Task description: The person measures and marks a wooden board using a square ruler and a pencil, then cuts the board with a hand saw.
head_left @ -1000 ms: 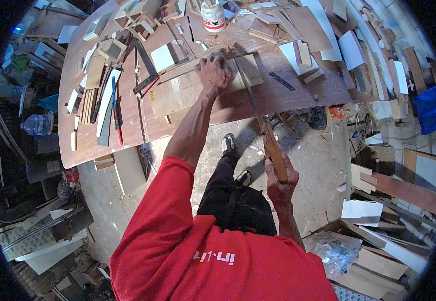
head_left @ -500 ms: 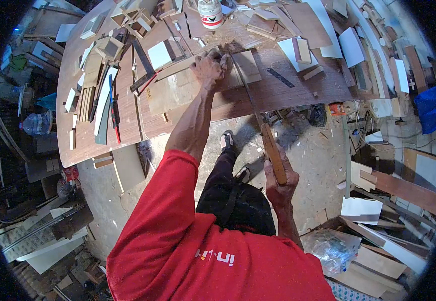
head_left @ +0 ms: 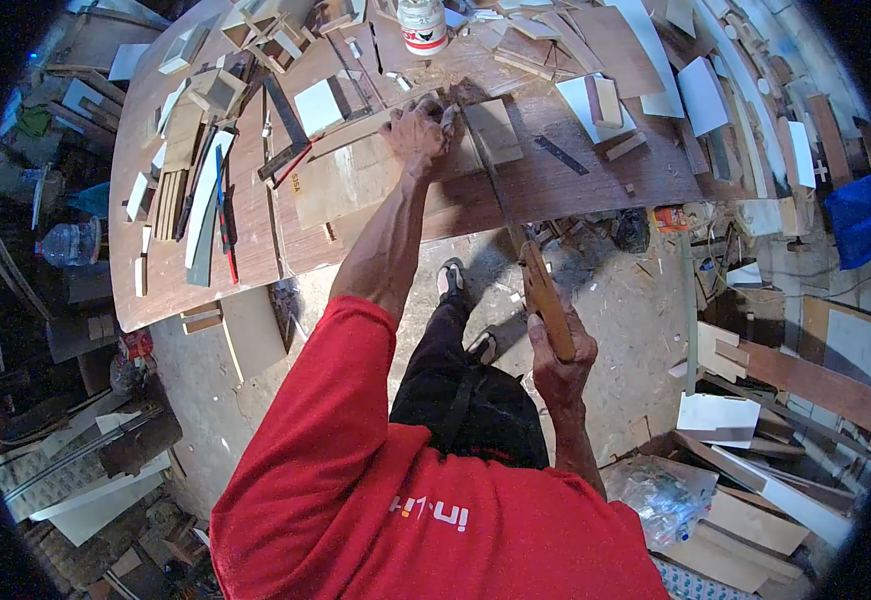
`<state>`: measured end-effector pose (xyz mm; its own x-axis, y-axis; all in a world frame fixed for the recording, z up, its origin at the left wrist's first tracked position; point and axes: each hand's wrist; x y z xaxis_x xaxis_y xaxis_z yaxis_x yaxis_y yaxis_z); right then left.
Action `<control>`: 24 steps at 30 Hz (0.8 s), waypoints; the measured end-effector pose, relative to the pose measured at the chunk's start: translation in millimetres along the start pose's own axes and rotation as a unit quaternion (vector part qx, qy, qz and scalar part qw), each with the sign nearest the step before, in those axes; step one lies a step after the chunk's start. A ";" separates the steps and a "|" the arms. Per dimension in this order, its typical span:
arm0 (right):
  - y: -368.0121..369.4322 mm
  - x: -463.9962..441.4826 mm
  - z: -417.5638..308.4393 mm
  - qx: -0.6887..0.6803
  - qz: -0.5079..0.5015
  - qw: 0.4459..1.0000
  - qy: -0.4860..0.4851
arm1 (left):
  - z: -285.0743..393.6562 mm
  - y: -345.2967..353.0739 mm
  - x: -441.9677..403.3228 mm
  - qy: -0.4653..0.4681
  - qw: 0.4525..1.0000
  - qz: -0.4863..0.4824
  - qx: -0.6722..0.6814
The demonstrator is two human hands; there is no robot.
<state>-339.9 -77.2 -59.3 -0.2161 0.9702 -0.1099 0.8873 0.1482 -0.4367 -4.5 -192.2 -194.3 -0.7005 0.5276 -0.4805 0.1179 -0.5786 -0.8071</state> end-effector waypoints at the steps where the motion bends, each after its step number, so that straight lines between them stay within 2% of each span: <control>1: -1.1 -0.1 -0.7 0.010 -0.018 0.999 0.038 | 1.4 -1.5 -0.4 -0.003 1.000 -0.004 0.023; 5: 6.4 -5.2 -0.3 0.000 0.013 1.000 -0.013 | 3.4 -5.2 -0.4 -0.008 1.000 -0.022 0.013; 7: 9.7 -6.2 -5.1 0.014 0.012 1.000 -0.023 | 2.0 -5.7 1.4 0.015 0.999 0.006 0.042; 11: 6.8 -7.4 -22.6 0.022 -0.018 0.999 0.034 | -3.3 -8.8 10.5 0.079 0.995 0.018 0.061; 13: 6.6 -7.6 -23.5 0.032 -0.008 0.999 0.009 | -0.6 -14.6 28.0 0.114 0.991 0.006 -0.066; 14: 6.2 -8.0 -24.5 0.029 -0.009 0.999 0.009 | 0.4 -17.8 33.4 0.066 0.995 -0.070 -0.008; 16: 2.8 -10.7 -25.8 0.031 -0.035 0.997 0.067 | 4.3 -22.2 43.4 0.075 0.996 -0.039 -0.003; 17: 1.3 -12.0 -25.0 0.031 -0.036 0.997 0.064 | 6.0 -23.1 44.9 0.086 0.996 -0.007 0.006; 22: -1.1 -11.9 -21.2 0.026 -0.014 1.000 0.004 | 9.1 -33.2 46.6 0.073 0.997 -0.029 0.003; 24: -5.1 -7.6 -29.9 0.025 -0.023 0.999 0.031 | 11.9 -30.9 43.5 0.055 0.998 -0.040 -0.004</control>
<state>-330.6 -79.7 -29.5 -0.2295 0.9727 -0.0339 0.8548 0.1848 -0.4849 -47.0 -158.8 -186.2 -0.6260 0.6371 -0.4498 0.0717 -0.5273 -0.8467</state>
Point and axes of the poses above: each hand's wrist, its own x-axis away from the middle knuckle, its own y-axis out of the palm, z = x × y, and after that the axes turned 14 degrees about z, right-handed
